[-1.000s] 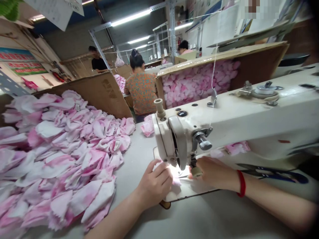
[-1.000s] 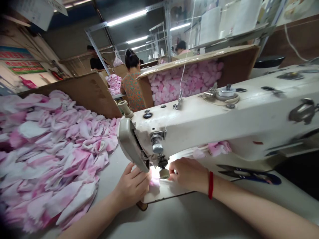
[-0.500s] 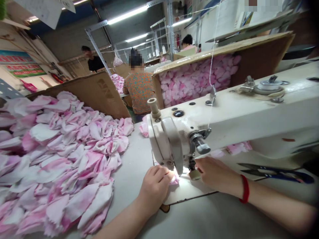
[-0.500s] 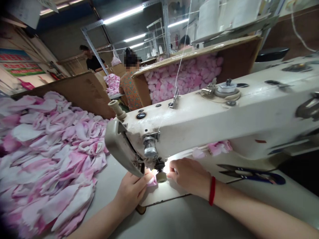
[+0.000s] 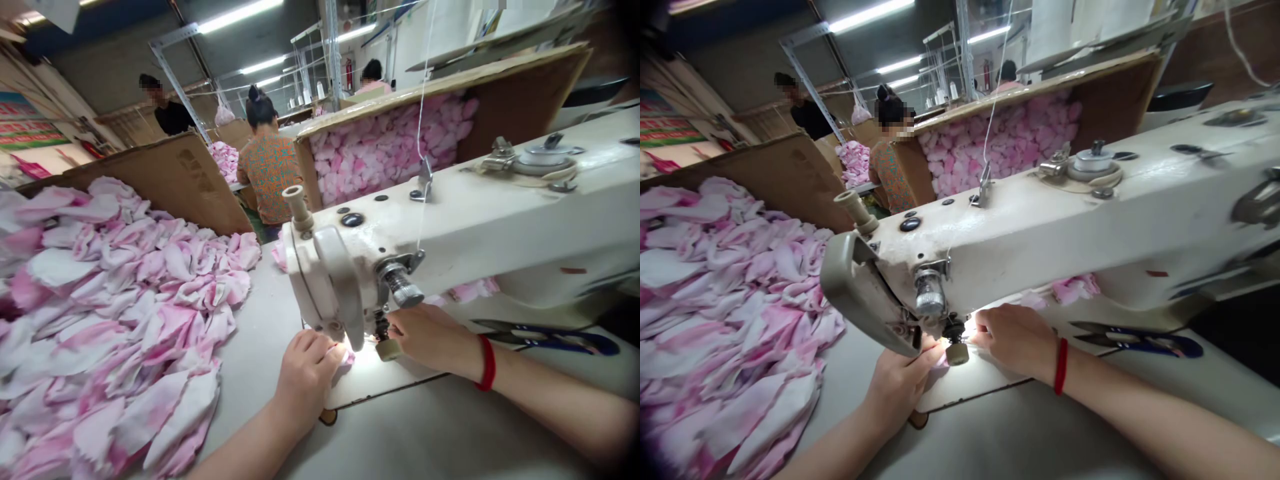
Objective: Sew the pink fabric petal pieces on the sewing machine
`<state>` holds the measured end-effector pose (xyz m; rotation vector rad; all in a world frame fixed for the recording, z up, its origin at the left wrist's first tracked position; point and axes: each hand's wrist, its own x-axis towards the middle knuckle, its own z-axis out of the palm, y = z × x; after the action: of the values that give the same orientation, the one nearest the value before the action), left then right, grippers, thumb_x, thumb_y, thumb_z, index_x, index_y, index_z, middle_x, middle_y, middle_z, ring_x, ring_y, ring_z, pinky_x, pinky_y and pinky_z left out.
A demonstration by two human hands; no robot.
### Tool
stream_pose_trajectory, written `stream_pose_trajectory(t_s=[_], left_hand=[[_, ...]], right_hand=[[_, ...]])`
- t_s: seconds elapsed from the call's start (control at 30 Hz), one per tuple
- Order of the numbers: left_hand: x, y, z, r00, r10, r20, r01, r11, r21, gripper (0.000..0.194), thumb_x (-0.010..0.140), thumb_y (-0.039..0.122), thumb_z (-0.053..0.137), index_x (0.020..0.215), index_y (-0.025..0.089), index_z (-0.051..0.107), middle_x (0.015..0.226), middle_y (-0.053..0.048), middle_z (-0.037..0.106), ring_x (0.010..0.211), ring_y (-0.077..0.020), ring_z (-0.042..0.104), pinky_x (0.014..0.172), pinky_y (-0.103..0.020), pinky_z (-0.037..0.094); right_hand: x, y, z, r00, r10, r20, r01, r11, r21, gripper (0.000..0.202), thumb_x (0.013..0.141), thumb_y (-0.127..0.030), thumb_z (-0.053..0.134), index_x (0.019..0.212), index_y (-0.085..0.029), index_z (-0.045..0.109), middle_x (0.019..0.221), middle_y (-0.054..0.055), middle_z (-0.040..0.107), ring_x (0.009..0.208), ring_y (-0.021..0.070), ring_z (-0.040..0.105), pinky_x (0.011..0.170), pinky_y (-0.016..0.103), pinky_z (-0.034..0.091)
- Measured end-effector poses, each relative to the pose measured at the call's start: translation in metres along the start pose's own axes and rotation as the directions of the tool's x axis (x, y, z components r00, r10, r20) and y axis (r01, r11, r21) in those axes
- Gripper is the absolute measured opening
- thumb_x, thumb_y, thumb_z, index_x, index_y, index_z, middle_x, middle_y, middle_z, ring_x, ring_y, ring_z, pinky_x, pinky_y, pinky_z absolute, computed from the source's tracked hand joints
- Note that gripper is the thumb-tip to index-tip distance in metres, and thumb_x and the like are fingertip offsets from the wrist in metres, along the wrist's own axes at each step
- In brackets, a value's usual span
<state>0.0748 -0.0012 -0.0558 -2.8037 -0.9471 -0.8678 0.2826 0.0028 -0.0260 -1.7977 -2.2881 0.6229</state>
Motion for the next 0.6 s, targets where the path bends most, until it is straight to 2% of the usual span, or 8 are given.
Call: stream_pose_trajectory(t_s=[0.2,0.37,0.5,0.6], left_hand=[[-0.001,-0.002,0.000,0.999,-0.009,-0.045,0.010,1.000,0.029,0.022,0.088,0.014,0.038,0.088,0.019,0.059,0.075,-0.003,0.061,0.070,-0.0149,0.056,0.063,-0.029,0.048],[0.000,-0.001,0.003,0.999,0.010,-0.039,-0.008,0.998,0.056,0.017,0.086,0.013,0.042,0.086,0.017,0.059,0.068,-0.001,0.058,0.065,-0.0139,0.054,0.059,-0.028,0.045],[0.002,0.001,0.004,0.998,0.045,-0.045,-0.041,0.995,0.095,0.015,0.086,0.011,0.044,0.088,0.016,0.058,0.068,0.000,0.059,0.066,-0.0129,0.053,0.063,-0.029,0.044],[0.003,0.003,0.004,0.999,0.023,-0.022,-0.021,0.995,0.098,0.016,0.087,0.012,0.044,0.085,0.018,0.059,0.067,0.001,0.059,0.065,-0.0122,0.053,0.064,-0.028,0.043]], right_hand=[[0.001,-0.004,0.000,0.999,0.038,0.007,-0.038,0.999,0.020,0.019,0.074,-0.023,0.046,0.057,-0.020,0.054,0.045,-0.001,0.040,0.048,0.0127,0.041,0.048,0.025,0.021],[-0.003,-0.011,-0.001,0.999,0.041,0.008,-0.041,0.999,-0.023,0.018,0.077,-0.025,0.046,0.063,-0.020,0.057,0.050,0.001,0.049,0.054,0.0152,0.048,0.049,0.026,0.023],[-0.003,-0.011,0.002,1.000,0.013,0.007,-0.012,0.995,-0.098,0.019,0.079,-0.026,0.044,0.068,-0.019,0.058,0.058,0.003,0.056,0.059,0.0170,0.053,0.051,0.026,0.026],[-0.003,-0.008,0.003,1.000,-0.012,-0.001,0.011,0.991,-0.137,0.018,0.080,-0.025,0.044,0.071,-0.019,0.058,0.060,0.004,0.057,0.060,0.0173,0.055,0.051,0.027,0.026]])
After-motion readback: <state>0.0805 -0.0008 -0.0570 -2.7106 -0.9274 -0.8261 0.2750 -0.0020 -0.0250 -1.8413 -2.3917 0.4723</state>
